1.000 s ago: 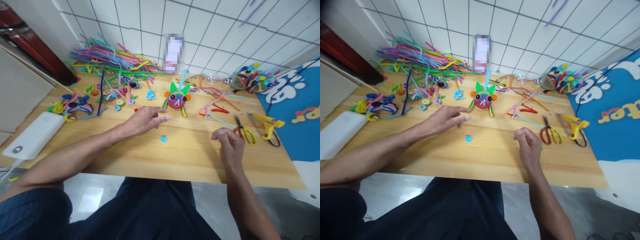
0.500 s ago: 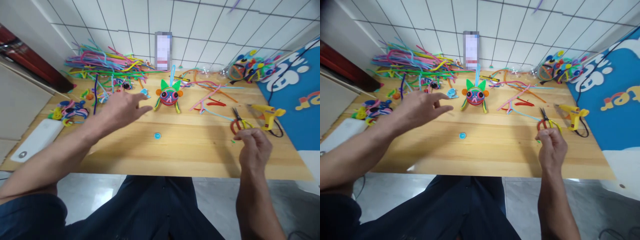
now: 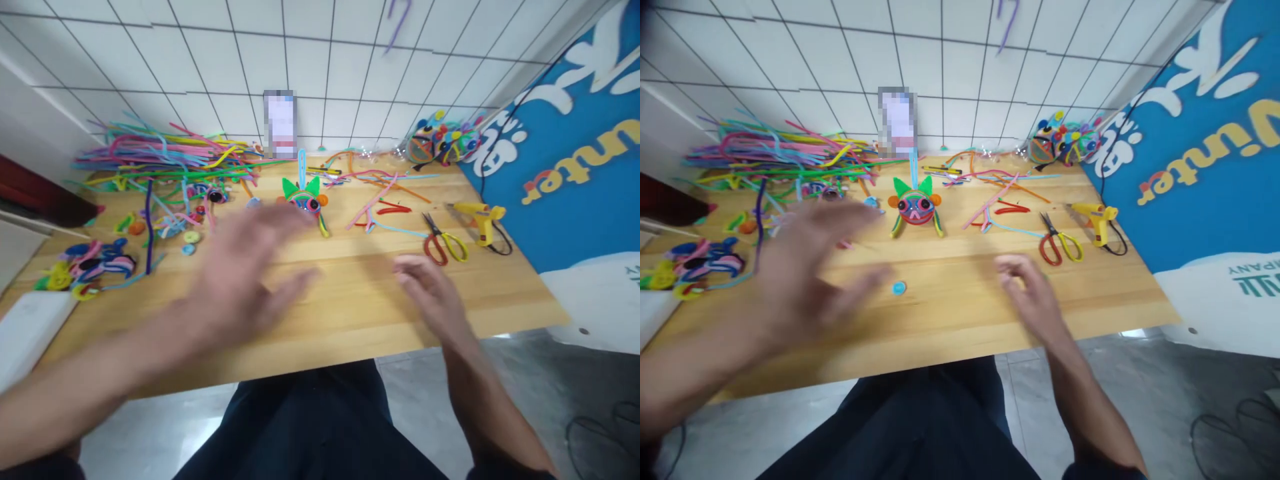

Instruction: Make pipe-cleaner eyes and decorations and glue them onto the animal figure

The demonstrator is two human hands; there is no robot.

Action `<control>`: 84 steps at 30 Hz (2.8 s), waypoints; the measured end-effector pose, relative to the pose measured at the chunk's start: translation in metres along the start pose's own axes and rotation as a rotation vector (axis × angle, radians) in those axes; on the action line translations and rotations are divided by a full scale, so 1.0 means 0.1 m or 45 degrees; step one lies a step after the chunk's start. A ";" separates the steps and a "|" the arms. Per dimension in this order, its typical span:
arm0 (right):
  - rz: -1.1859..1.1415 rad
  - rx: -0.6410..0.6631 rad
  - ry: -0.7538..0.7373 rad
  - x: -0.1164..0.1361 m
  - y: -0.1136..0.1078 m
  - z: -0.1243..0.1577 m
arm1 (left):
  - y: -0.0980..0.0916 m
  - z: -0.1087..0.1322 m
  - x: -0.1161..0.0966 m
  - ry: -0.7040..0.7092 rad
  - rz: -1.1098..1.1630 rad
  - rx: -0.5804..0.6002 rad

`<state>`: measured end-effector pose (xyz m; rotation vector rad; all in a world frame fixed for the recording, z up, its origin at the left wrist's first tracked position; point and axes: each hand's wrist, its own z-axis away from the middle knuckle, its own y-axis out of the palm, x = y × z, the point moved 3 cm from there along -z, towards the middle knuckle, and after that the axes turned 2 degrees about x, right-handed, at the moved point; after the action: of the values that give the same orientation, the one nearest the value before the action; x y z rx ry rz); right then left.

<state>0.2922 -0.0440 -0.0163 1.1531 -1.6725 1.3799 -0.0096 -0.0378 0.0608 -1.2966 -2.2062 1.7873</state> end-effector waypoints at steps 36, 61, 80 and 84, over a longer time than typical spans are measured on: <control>0.646 0.705 -0.528 0.74 0.26 -0.34 | 1.28 0.44 0.05 -0.487 1.313 0.198; 0.958 0.833 -0.888 0.80 0.57 -0.28 | 0.85 0.19 0.04 -0.078 0.429 0.106; 1.035 0.696 -0.976 0.83 0.87 -0.37 | 0.70 0.16 0.21 -0.031 -0.128 0.266; 0.886 0.652 -0.899 0.88 0.86 -0.43 | 0.65 0.17 0.28 -0.049 0.121 0.128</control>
<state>0.1771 -0.0162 0.0396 1.5424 -2.4619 2.0723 0.0014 -0.0349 -0.0107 -1.3790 -2.0760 1.9441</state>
